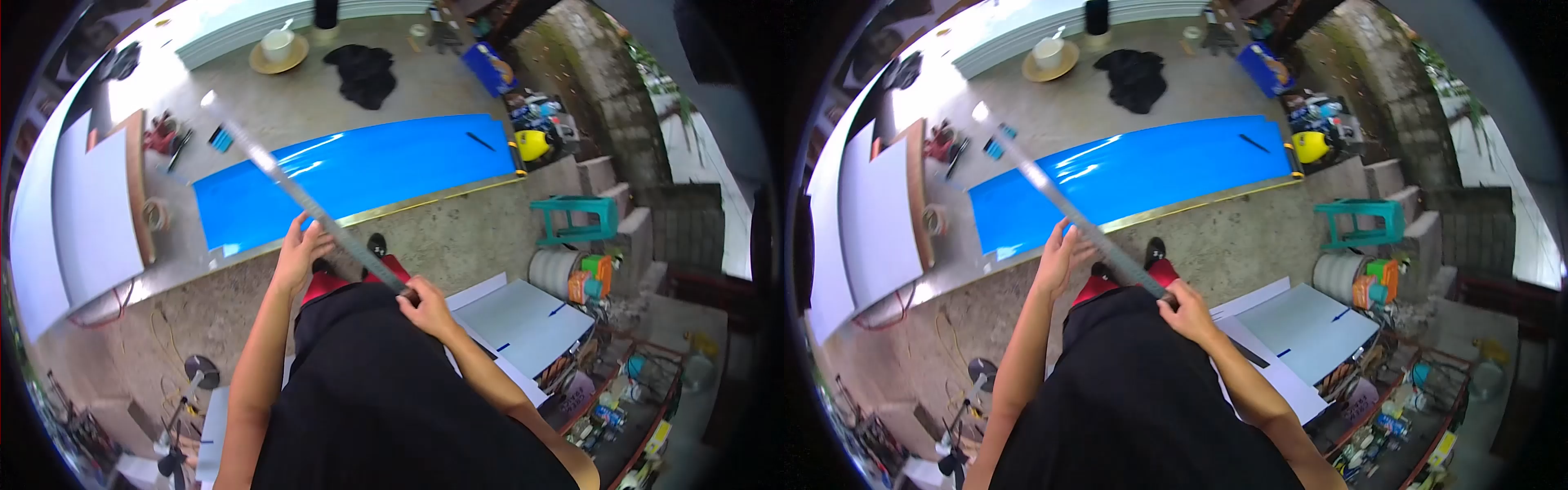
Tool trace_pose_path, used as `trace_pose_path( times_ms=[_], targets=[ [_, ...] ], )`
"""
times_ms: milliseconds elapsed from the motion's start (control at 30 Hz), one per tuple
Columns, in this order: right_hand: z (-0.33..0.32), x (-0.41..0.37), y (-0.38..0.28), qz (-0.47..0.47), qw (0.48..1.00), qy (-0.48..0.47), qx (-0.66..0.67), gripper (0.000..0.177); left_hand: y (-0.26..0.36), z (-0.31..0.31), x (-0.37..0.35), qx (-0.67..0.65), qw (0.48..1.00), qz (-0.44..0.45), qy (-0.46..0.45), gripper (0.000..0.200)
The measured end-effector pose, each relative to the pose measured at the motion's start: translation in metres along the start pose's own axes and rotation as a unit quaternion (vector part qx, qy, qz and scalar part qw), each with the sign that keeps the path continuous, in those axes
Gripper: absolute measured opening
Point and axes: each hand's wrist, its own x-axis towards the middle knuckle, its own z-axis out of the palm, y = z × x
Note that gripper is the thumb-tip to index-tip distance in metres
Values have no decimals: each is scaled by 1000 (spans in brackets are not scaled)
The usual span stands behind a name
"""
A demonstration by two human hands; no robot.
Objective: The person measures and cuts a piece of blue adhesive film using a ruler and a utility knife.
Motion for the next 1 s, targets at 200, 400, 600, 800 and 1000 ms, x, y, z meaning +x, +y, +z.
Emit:
trace_pose_path(
  times_ms=[200,400,600,800,1000],
  targets=[
    [-22,28,23,4,993,-116,-14,23,-17,33,11,-116,991,-49,33,28],
    [-131,152,128,59,987,143,-38,24,-22,46,20,-110,988,-55,91,20],
    [-282,270,303,123,894,297,-312,40,-29,53,35,-87,983,-74,144,20],
    [-345,313,425,149,939,198,-239,60,-20,80,32,-38,972,-95,213,27],
    [-355,313,442,160,888,176,-392,53,-25,74,33,-68,967,-107,223,21]
  ],
)
